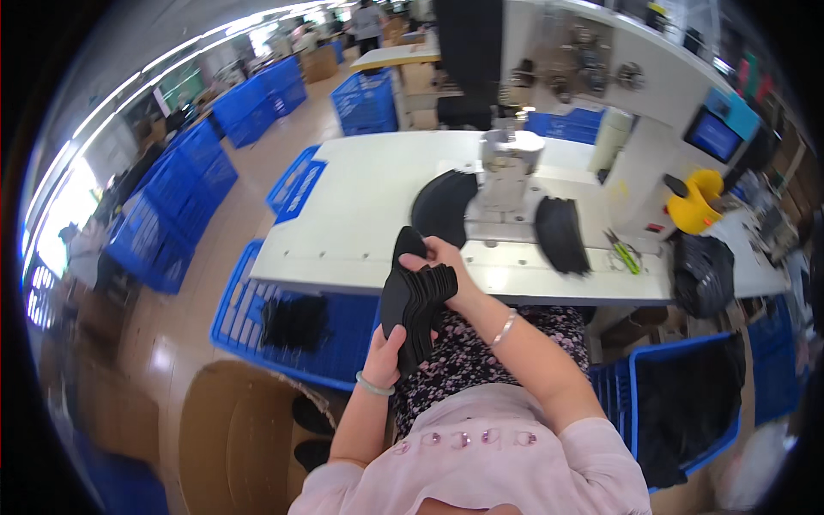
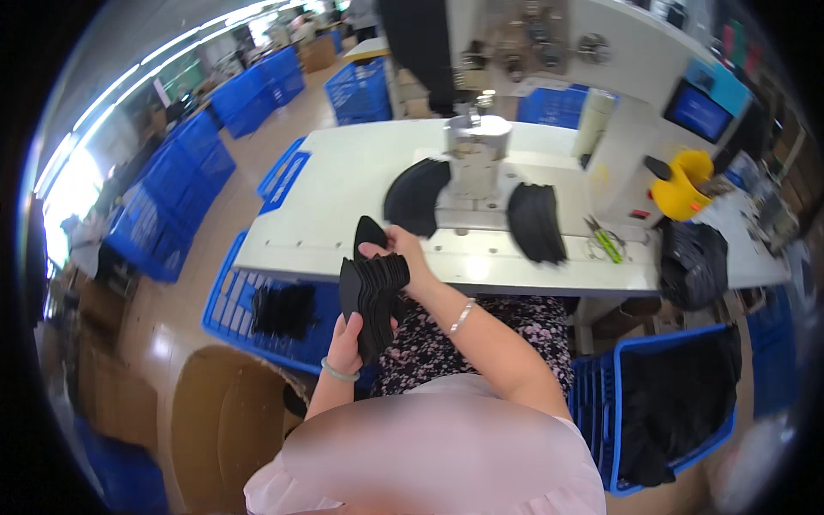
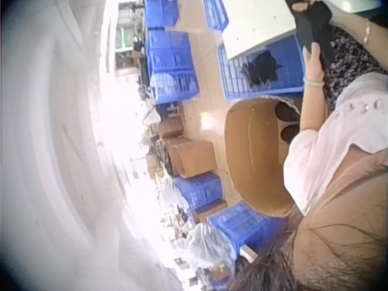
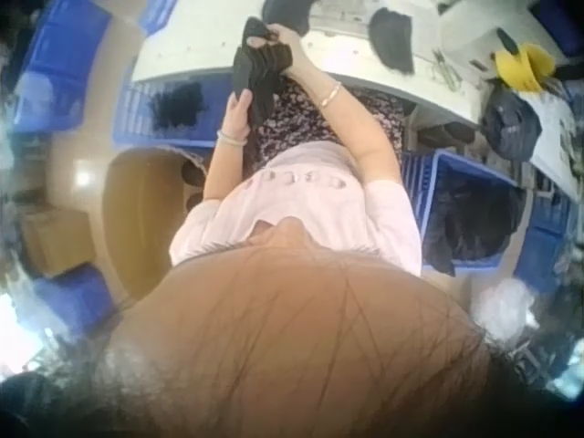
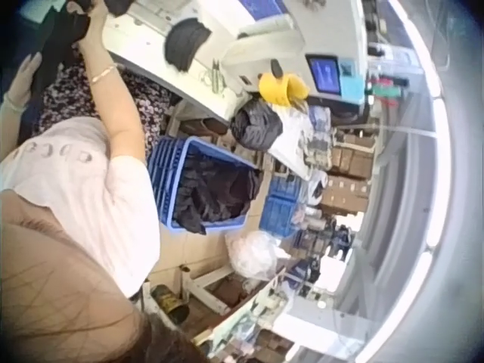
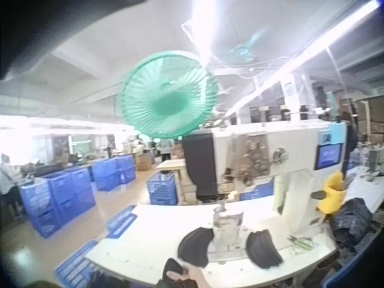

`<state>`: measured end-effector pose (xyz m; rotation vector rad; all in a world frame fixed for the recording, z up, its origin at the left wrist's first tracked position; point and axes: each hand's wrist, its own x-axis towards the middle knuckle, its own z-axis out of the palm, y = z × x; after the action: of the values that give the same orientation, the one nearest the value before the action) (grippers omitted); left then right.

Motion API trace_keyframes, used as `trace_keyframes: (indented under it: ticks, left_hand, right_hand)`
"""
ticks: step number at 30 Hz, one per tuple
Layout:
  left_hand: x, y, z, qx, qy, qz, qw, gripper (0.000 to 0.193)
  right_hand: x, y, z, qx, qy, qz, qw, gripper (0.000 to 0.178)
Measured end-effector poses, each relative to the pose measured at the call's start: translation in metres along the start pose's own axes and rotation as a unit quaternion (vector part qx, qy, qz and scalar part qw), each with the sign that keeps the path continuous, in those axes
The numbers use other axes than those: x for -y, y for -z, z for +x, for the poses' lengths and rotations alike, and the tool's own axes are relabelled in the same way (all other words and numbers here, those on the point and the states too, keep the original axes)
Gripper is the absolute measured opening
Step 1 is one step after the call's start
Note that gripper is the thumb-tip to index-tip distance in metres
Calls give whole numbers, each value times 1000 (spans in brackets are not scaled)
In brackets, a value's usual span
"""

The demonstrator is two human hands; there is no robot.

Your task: Sewing and sorting shoe components using an industrial sewing machine.

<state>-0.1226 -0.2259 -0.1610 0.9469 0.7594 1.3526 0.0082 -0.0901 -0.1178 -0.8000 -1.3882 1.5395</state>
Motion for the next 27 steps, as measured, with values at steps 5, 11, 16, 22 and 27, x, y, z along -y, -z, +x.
trace_keyframes:
  ticks: [5, 11, 16, 22, 27]
  left_hand:
    - [-42, 85, -33, -252, -86, 108, 958, 47]
    - [-32, 261, -4, -519, 28, 142, 843, 58]
    - [19, 353, 50, -453, 308, 356, 757, 81]
    - [100, 374, 74, -426, 357, 446, 701, 92]
    - [84, 431, 31, -675, 206, 246, 664, 92]
  right_hand:
    - [16, 49, -37, -1, 77, -136, 988, 36]
    - [30, 91, -65, 8, 20, -169, 985, 16]
    - [39, 122, -90, -106, 35, -211, 971, 14]
    - [57, 214, -146, -329, 30, -438, 836, 14]
    - [68, 276, -158, -430, 13, -543, 721, 15]
